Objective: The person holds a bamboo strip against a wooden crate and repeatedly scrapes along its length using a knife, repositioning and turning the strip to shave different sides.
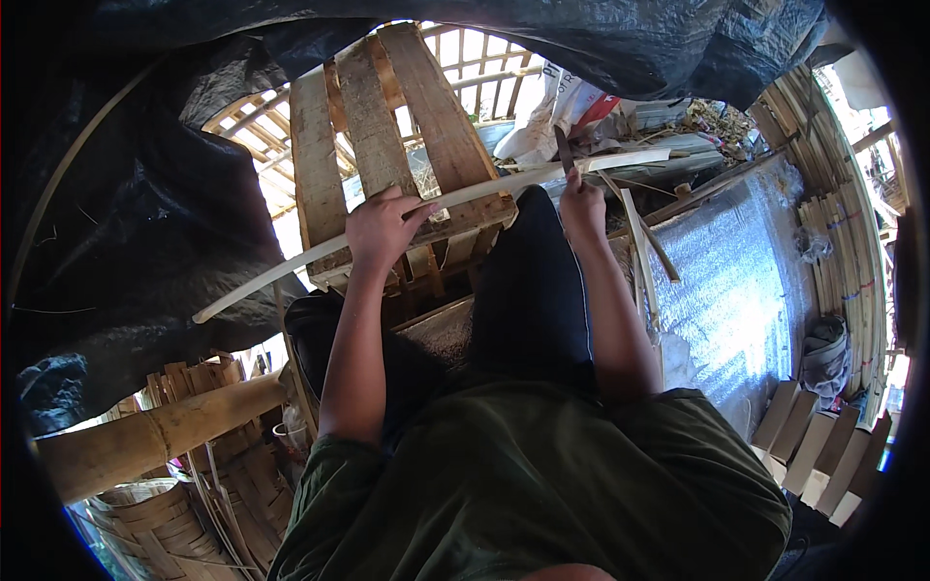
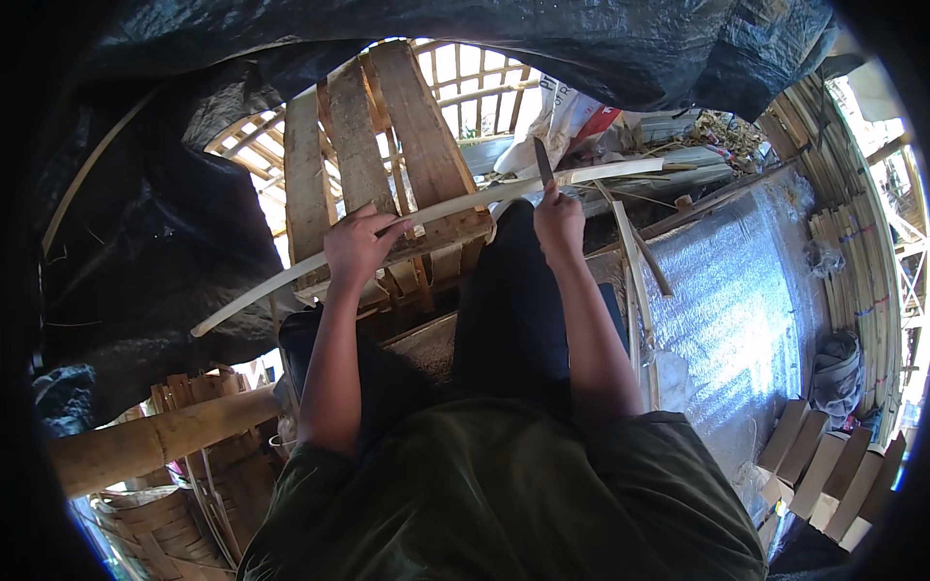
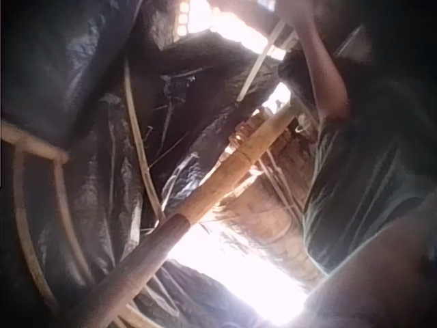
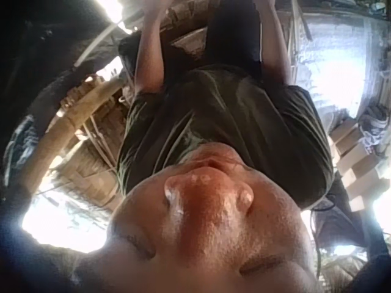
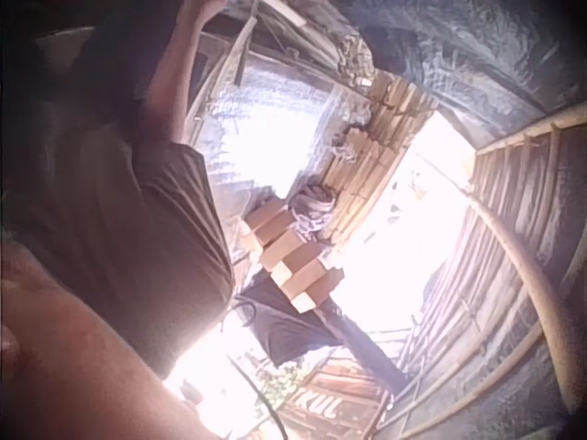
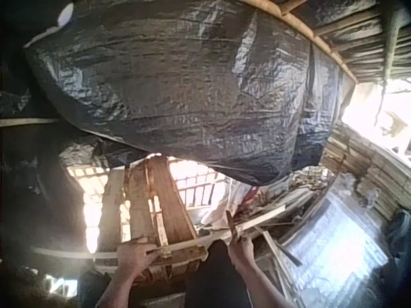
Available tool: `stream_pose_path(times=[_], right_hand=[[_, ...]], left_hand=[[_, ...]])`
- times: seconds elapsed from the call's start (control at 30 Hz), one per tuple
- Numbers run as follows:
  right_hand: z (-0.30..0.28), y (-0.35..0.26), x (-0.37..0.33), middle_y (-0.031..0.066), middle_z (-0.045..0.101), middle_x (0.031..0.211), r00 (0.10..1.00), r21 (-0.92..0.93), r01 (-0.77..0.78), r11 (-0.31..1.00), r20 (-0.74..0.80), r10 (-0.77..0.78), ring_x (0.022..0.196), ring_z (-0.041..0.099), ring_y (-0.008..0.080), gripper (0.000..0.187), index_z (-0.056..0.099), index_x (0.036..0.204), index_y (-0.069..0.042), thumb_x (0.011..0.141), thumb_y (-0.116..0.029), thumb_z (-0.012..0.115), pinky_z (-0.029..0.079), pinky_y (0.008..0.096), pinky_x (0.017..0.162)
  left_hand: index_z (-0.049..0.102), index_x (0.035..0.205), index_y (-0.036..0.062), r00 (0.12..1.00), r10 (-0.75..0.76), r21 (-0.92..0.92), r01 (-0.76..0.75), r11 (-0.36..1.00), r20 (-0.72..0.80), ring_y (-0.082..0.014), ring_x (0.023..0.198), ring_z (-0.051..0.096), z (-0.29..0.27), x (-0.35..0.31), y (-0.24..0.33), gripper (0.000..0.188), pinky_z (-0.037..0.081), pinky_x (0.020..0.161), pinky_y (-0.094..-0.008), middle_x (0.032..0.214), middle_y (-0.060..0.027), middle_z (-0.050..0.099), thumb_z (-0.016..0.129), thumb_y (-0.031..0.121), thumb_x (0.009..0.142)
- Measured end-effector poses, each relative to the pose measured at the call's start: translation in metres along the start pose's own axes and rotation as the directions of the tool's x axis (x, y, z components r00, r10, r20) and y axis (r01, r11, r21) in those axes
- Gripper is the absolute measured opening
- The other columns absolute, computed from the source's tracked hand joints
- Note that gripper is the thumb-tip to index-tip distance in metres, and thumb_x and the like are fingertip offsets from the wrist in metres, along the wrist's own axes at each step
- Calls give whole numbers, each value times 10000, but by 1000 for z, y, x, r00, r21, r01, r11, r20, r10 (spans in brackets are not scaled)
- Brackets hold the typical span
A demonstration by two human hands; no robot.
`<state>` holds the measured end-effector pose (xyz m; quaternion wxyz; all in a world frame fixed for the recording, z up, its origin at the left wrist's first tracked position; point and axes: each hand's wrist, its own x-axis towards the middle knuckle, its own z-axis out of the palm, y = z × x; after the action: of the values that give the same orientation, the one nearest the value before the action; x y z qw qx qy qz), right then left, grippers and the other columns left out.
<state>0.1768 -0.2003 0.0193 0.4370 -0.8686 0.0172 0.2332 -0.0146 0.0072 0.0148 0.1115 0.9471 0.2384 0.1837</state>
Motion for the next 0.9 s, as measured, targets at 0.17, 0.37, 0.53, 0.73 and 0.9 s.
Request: stream_pose_path(times=[0.17,0.37,0.53,0.73,0.9], right_hand=[[26,22,4,304,658,753,947,-34,297,954,-115,-299,781,668,491,571,688,841,67,1031,-397,415,531,531,699],[44,35,7,263,658,685,781,-240,547,802,-199,-592,661,693,415,570,695,870,58,1035,-408,411,542,485,601],[24,12,1,326,657,808,997,74,25,997,-78,-19,891,652,505,534,682,871,54,1024,-395,437,518,540,797],[7,0,-13,324,666,847,998,2,35,999,-45,-35,904,655,499,542,689,848,52,1025,-390,432,518,536,815],[22,58,38,50,461,494,903,-194,334,922,-213,-372,368,485,201,582,649,806,-4,1034,-492,430,384,354,350]], left_hand=[[786,854,201,999,-44,-1,44,999,33,-244,653,640,0,-4,-4,402,495,590,-374,713,-20,568,669,585,847],[779,847,200,999,-31,2,31,1000,32,-241,681,649,2,2,3,413,497,602,-380,722,-18,571,656,594,853],[776,843,200,1000,-10,6,10,1000,0,-240,685,647,3,-1,-2,408,491,595,-377,720,-18,570,661,592,847],[764,792,197,997,28,38,-25,999,-73,-189,659,647,6,-9,-5,407,495,562,-338,702,8,565,651,582,858],[768,780,207,995,33,31,-31,999,-93,-184,652,643,8,-5,2,405,499,564,-334,693,18,563,656,590,847]])
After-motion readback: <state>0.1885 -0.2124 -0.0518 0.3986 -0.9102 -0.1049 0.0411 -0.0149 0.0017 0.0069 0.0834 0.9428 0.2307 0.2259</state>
